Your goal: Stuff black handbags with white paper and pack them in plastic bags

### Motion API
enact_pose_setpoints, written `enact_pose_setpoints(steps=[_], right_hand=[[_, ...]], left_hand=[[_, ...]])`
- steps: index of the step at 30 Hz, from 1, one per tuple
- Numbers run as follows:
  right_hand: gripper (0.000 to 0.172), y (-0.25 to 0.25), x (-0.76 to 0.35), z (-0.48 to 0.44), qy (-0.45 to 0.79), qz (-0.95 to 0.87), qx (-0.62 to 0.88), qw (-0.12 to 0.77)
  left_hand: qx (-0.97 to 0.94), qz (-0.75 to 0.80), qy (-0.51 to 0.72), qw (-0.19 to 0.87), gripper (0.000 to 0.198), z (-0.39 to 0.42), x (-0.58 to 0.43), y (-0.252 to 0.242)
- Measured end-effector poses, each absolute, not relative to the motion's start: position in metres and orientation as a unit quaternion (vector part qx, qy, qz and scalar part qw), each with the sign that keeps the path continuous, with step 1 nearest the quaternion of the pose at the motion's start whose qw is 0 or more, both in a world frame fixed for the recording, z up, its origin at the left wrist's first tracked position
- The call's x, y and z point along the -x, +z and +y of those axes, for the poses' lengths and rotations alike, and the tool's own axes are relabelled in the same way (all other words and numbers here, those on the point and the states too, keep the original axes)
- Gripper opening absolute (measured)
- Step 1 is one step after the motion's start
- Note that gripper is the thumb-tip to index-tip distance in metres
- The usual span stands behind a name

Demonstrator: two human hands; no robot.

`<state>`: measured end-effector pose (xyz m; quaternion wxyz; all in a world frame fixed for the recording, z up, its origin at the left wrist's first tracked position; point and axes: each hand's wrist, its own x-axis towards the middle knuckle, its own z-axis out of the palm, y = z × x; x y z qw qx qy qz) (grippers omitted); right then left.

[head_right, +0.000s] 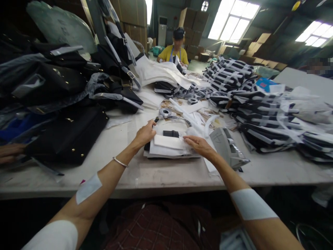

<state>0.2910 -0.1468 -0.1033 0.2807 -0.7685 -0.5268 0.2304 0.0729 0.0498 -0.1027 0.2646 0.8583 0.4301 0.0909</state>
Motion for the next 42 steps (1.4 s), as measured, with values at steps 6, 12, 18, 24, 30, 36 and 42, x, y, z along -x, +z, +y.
enact_pose_setpoints(steps=[6,12,18,24,30,36,42], right_hand=[[0.041,-0.135,-0.284,-0.157,0.124,-0.655,0.712,0.219],[0.042,-0.132,-0.278,-0.156,0.063,-0.676,0.717,0.161],[0.063,-0.116,-0.207,-0.121,0.014,-0.727,0.674,0.132],[0.063,-0.15,-0.165,-0.112,-0.015,-0.712,0.693,0.114],[0.055,-0.155,-0.166,-0.116,-0.046,-0.711,0.69,0.125],[0.065,-0.139,-0.173,-0.117,-0.03,-0.719,0.69,0.077],[0.068,-0.16,-0.165,-0.13,-0.102,-0.686,0.716,0.079]], left_hand=[[-0.823,0.488,0.105,0.273,0.037,0.064,-0.08,-0.131],[-0.823,0.482,0.137,0.269,0.034,0.053,-0.067,-0.138],[-0.833,0.467,0.165,0.249,0.03,0.046,-0.064,-0.137],[-0.857,0.394,0.248,0.222,0.033,0.041,-0.052,-0.129],[-0.938,0.061,0.279,0.195,0.034,0.022,-0.02,-0.133],[-0.936,0.111,0.254,0.217,0.033,0.015,-0.01,-0.165],[-0.938,0.08,0.308,0.134,0.026,0.008,-0.011,-0.173]])
